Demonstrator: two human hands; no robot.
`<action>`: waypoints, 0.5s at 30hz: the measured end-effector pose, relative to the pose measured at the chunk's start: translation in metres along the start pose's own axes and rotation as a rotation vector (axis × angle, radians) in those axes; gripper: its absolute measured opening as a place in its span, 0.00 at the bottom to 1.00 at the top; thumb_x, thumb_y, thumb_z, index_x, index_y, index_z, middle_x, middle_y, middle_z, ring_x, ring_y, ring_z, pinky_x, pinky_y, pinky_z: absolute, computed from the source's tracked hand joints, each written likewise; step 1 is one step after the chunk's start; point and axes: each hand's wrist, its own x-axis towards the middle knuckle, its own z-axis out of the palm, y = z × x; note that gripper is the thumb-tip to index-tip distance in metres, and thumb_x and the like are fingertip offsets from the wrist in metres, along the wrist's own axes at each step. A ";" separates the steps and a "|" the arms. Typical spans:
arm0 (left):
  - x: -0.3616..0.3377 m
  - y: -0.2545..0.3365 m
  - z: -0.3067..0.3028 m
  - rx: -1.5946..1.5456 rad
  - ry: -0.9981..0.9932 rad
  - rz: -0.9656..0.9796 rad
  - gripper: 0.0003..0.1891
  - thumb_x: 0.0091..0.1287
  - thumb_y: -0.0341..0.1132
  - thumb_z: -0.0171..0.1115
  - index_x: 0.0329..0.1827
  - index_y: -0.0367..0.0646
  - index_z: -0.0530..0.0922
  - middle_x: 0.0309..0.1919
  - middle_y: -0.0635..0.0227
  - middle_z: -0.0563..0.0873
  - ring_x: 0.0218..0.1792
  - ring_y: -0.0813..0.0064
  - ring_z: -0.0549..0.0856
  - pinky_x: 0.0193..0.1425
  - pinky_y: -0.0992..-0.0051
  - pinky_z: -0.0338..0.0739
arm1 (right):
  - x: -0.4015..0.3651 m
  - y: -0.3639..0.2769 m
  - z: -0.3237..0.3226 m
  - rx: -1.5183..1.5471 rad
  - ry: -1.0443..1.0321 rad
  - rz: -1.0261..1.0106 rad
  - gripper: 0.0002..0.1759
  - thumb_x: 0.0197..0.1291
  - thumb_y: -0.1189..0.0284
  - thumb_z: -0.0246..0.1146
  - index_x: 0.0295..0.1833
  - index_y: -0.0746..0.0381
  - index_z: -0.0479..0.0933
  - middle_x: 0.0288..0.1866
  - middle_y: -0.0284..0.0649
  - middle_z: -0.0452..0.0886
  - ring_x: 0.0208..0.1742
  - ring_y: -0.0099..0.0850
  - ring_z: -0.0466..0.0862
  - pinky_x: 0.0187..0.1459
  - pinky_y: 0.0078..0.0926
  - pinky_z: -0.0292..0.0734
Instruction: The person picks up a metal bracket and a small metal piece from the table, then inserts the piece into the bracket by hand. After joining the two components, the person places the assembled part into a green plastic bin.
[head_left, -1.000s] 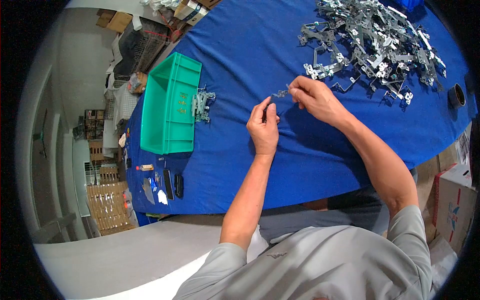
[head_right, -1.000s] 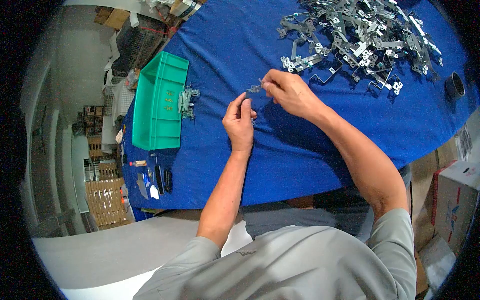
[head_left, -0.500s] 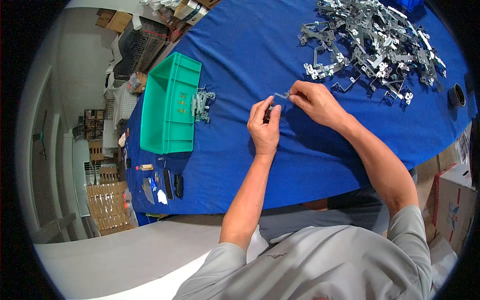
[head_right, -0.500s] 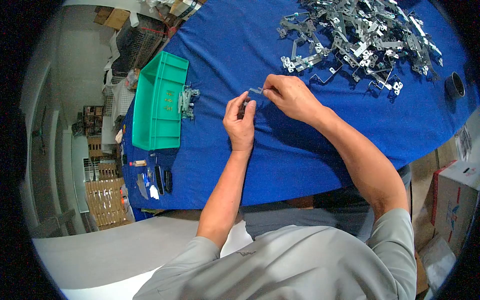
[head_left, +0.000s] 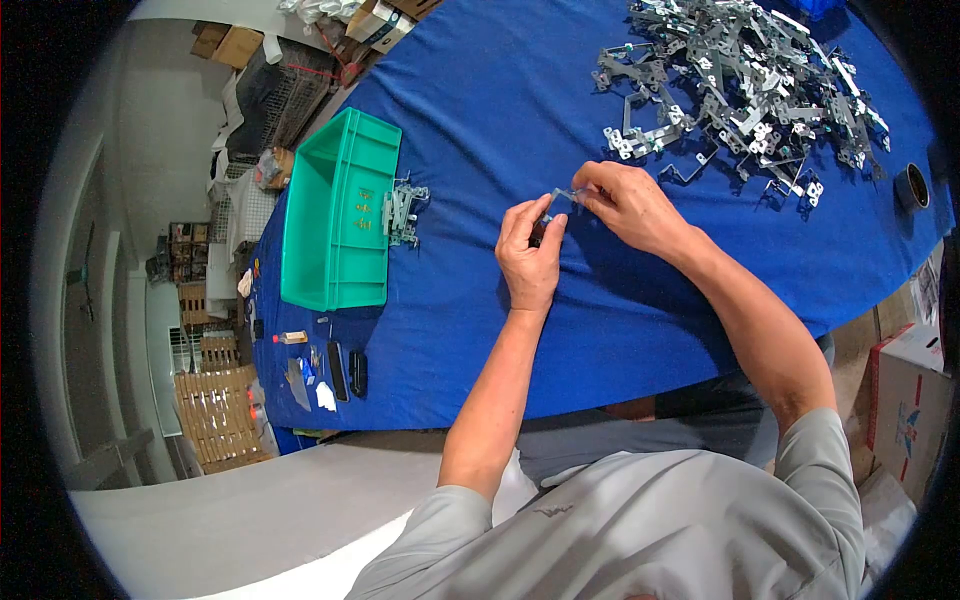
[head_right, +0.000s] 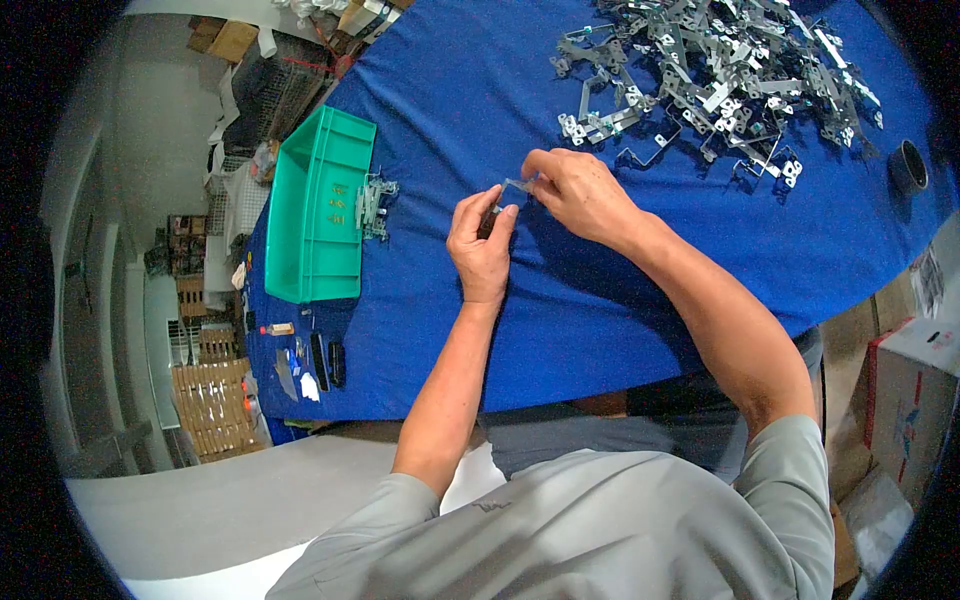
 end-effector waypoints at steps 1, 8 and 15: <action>0.000 0.000 0.000 0.010 -0.011 0.017 0.16 0.62 0.25 0.74 0.54 0.39 0.87 0.45 0.64 0.87 0.38 0.76 0.86 0.43 0.75 0.81 | -0.001 0.002 -0.001 -0.021 -0.020 0.009 0.09 0.67 0.74 0.65 0.48 0.67 0.75 0.33 0.47 0.81 0.35 0.45 0.83 0.39 0.40 0.76; 0.001 0.010 -0.003 -0.038 -0.198 -0.081 0.14 0.64 0.26 0.73 0.53 0.39 0.88 0.47 0.60 0.89 0.47 0.71 0.87 0.55 0.73 0.80 | 0.000 -0.008 0.002 0.048 0.142 -0.014 0.07 0.70 0.73 0.60 0.46 0.66 0.74 0.38 0.52 0.78 0.41 0.55 0.80 0.44 0.49 0.76; -0.005 -0.005 0.000 -0.293 -0.112 -0.229 0.16 0.69 0.25 0.70 0.60 0.39 0.85 0.49 0.63 0.90 0.42 0.77 0.87 0.45 0.77 0.83 | -0.003 -0.008 0.002 0.055 -0.021 -0.077 0.06 0.72 0.76 0.59 0.47 0.66 0.71 0.38 0.52 0.79 0.41 0.55 0.82 0.41 0.46 0.76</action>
